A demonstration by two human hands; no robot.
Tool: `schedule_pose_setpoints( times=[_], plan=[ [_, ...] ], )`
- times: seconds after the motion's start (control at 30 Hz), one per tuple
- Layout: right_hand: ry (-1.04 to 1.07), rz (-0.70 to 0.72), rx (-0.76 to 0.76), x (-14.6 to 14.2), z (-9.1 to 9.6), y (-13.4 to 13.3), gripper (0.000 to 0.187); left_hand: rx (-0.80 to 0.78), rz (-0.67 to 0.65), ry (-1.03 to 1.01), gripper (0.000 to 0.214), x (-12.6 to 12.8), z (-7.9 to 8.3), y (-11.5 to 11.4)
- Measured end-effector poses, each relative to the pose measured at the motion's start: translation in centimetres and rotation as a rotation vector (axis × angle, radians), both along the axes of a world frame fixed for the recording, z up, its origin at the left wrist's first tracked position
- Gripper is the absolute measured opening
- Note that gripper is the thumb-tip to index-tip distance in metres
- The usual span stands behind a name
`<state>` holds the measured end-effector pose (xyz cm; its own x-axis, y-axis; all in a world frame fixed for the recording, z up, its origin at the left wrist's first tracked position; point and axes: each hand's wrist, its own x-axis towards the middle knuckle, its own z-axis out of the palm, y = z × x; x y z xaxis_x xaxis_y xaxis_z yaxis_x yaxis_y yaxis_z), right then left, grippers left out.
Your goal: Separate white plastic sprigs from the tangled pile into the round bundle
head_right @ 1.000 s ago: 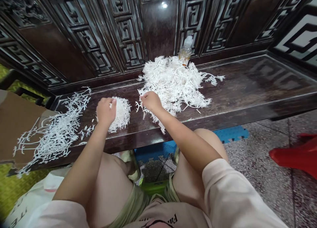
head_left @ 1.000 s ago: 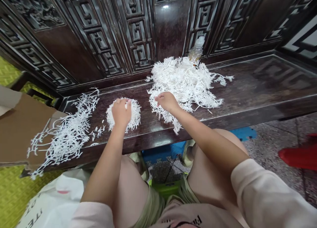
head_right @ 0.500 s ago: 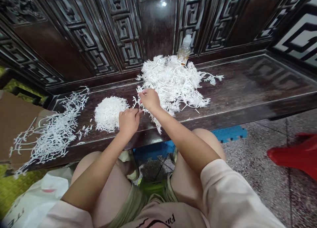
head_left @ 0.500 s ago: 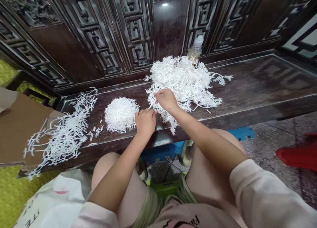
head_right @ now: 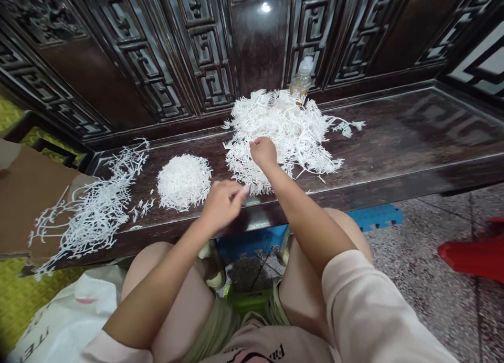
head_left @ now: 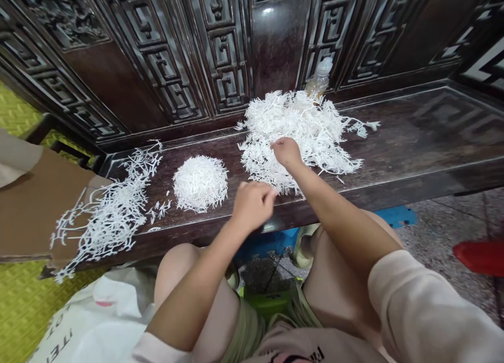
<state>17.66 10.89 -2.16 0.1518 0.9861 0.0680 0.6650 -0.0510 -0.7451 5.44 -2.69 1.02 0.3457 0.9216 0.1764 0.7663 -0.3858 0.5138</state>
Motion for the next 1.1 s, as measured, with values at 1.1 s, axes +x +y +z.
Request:
schedule_pose_setpoints(
  times=[1.1],
  plan=[
    [0.271,0.623,-0.23,-1.1,4.3,-6.0,0.021,-0.194,0.652,-0.218,0.032,-11.2,-3.0,7.0]
  ],
)
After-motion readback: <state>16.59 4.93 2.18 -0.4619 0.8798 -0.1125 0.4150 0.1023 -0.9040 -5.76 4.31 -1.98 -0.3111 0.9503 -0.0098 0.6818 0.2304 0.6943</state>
